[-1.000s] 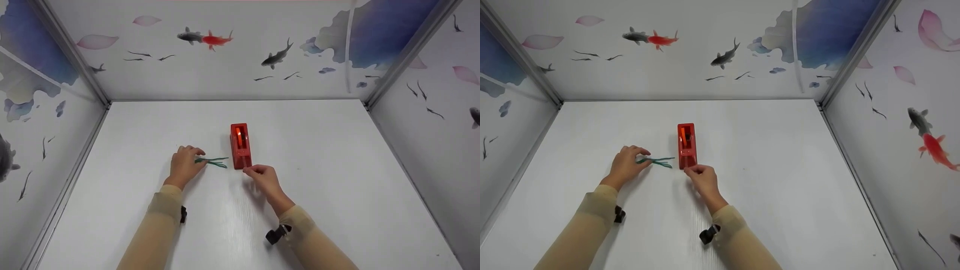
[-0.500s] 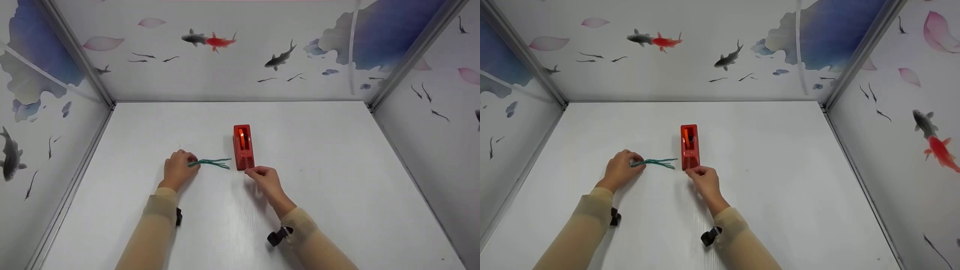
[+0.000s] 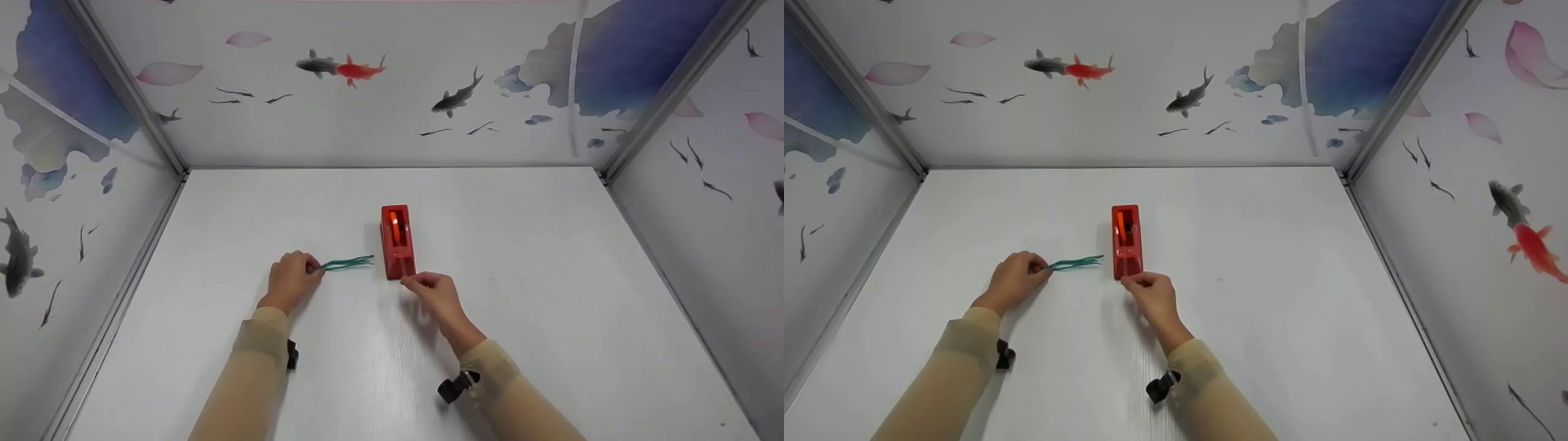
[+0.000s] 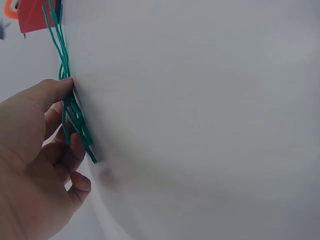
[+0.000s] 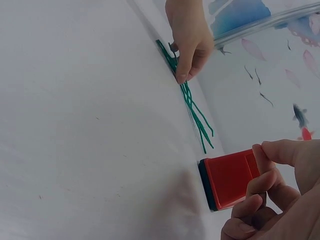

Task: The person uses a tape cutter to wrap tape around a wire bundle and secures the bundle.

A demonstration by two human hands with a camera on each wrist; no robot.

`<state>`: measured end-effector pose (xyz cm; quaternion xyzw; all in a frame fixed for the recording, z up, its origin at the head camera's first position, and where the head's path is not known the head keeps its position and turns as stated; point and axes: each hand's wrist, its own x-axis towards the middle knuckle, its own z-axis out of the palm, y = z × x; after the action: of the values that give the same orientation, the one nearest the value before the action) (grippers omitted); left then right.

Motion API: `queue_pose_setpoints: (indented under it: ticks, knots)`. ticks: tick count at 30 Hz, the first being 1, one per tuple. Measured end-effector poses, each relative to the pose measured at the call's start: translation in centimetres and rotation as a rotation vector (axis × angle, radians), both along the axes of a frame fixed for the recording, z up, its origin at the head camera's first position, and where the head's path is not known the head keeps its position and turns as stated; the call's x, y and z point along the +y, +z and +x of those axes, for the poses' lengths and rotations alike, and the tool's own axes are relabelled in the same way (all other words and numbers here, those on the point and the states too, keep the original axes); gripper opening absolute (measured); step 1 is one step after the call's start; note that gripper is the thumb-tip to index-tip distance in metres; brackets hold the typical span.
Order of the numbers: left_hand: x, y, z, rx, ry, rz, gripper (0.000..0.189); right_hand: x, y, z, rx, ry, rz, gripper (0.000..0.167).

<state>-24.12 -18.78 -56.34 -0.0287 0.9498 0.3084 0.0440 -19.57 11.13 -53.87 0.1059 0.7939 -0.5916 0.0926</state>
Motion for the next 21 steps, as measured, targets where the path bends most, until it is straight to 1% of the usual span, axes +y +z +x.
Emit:
queue_pose_setpoints:
  ticks: [2, 8, 11, 16, 21]
  knots:
    - [-0.03, 0.07, 0.08, -0.001, -0.003, 0.000, 0.017, -0.02, -0.03, -0.01, -0.007, -0.002, 0.003, 0.020]
    - [-0.04, 0.30, 0.00, 0.054, -0.019, -0.026, 0.015, -0.10, -0.17, -0.10, 0.003, 0.000, -0.002, 0.021]
    - [0.03, 0.48, -0.07, 0.066, -0.012, -0.021, 0.015, -0.11, -0.05, -0.08, -0.007, 0.000, 0.001, 0.022]
    - [0.10, 0.66, 0.13, 0.037, -0.004, -0.033, 0.015, -0.15, 0.12, -0.04, -0.026, 0.011, 0.009, 0.021]
    - [0.29, 0.97, 0.29, 0.017, -0.027, -0.055, 0.015, -0.11, 0.11, -0.06, -0.037, -0.004, 0.016, 0.020]
